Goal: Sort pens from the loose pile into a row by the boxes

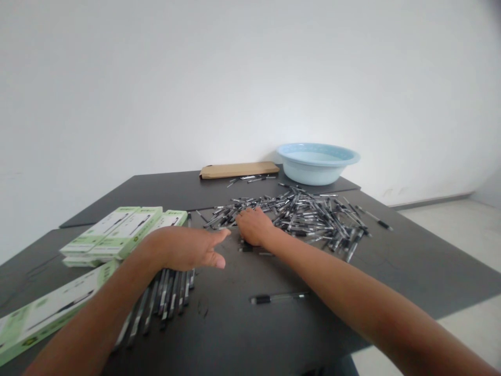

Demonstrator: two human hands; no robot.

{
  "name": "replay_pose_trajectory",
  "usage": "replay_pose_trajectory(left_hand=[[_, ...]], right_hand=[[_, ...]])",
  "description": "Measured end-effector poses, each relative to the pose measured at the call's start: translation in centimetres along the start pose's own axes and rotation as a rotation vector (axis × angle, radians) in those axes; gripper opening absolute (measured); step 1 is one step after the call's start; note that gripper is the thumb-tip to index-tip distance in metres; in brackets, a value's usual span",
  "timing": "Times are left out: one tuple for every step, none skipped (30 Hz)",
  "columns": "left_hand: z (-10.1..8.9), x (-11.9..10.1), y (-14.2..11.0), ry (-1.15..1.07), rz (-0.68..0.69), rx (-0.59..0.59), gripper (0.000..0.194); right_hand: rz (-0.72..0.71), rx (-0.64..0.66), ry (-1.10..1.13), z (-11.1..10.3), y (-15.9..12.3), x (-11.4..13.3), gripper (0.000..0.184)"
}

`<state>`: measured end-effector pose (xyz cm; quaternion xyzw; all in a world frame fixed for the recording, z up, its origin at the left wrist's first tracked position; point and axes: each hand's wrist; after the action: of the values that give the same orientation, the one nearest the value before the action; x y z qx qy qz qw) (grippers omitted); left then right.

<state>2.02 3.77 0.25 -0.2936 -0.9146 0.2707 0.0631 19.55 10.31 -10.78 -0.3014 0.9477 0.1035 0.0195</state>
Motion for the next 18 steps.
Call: replay_pose_trajectory(left_hand=[[0.0, 0.0, 0.0, -0.002, 0.002, -0.003, 0.078], [0.0, 0.1, 0.0, -0.002, 0.006, -0.004, 0.078], [0.1, 0.1, 0.1, 0.001, 0.009, -0.005, 0.078], [0.1, 0.2, 0.1, 0.006, 0.013, -0.003, 0.078], [0.2, 0.2, 0.2, 0.012, 0.014, 0.003, 0.078], [0.3, 0.2, 0.3, 0.018, 0.012, 0.008, 0.078], [0.3, 0.3, 0.3, 0.025, 0.009, 0.013, 0.078], [0.4, 0.2, 0.4, 0.032, 0.006, 0.019, 0.078], [0.4, 0.2, 0.4, 0.039, 0.004, 0.023, 0.078], [0.4, 0.2, 0.4, 0.046, 0.000, 0.029, 0.078], [0.4, 0.1, 0.4, 0.052, -0.005, 0.035, 0.077], [0.4, 0.0, 0.4, 0.056, -0.009, 0.041, 0.077], [0.3, 0.0, 0.3, 0.059, -0.010, 0.046, 0.077], [0.3, -0.1, 0.3, 0.059, -0.009, 0.048, 0.077], [0.2, -0.1, 0.3, 0.057, -0.006, 0.048, 0.077], [0.2, -0.1, 0.3, 0.054, -0.003, 0.050, 0.077], [0.2, -0.2, 0.3, 0.050, -0.001, 0.051, 0.078], [0.1, -0.2, 0.4, 0.045, -0.004, 0.053, 0.078]], right_hand=[[0.007, -0.021, -0.001, -0.4, -0.2, -0.1, 0.023], [0.017, -0.042, -0.001, -0.9, -0.4, -0.2, 0.023], [0.028, -0.062, -0.002, -1.4, -0.7, -0.4, 0.023], [0.042, -0.086, -0.002, -1.8, -0.9, -0.5, 0.023], [0.060, -0.114, 0.005, -2.2, -1.1, -0.6, 0.022], [0.085, -0.142, 0.022, -2.5, -1.2, -0.8, 0.022], [0.118, -0.171, 0.052, -2.7, -1.4, -0.9, 0.021], [0.155, -0.197, 0.096, -2.9, -1.5, -1.1, 0.021], [0.190, -0.220, 0.150, -2.9, -1.7, -1.4, 0.020], [0.217, -0.240, 0.210, -2.9, -1.9, -1.6, 0.020], [0.226, -0.256, 0.271, -2.9, -2.1, -1.9, 0.019], [0.218, -0.277, 0.336, -2.9, -2.4, -2.2, 0.018], [0.196, -0.298, 0.409, -2.8, -2.8, -2.5, 0.017], [0.171, -0.310, 0.494, -2.7, -3.2, -2.8, 0.016], [0.147, -0.310, 0.594, -2.6, -3.6, -3.1, 0.016], [0.129, -0.299, 0.706, -2.4, -4.0, -3.3, 0.017], [0.118, -0.277, 0.822, -2.2, -4.4, -3.5, 0.018], [0.113, -0.249, 0.933, -2.0, -4.8, -3.7, 0.018]])
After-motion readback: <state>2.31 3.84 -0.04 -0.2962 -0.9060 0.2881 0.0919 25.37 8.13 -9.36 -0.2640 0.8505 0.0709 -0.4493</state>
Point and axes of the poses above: each hand's wrist, its own y-axis towards the middle knuckle, its own z-axis out of the palm, x = y × z
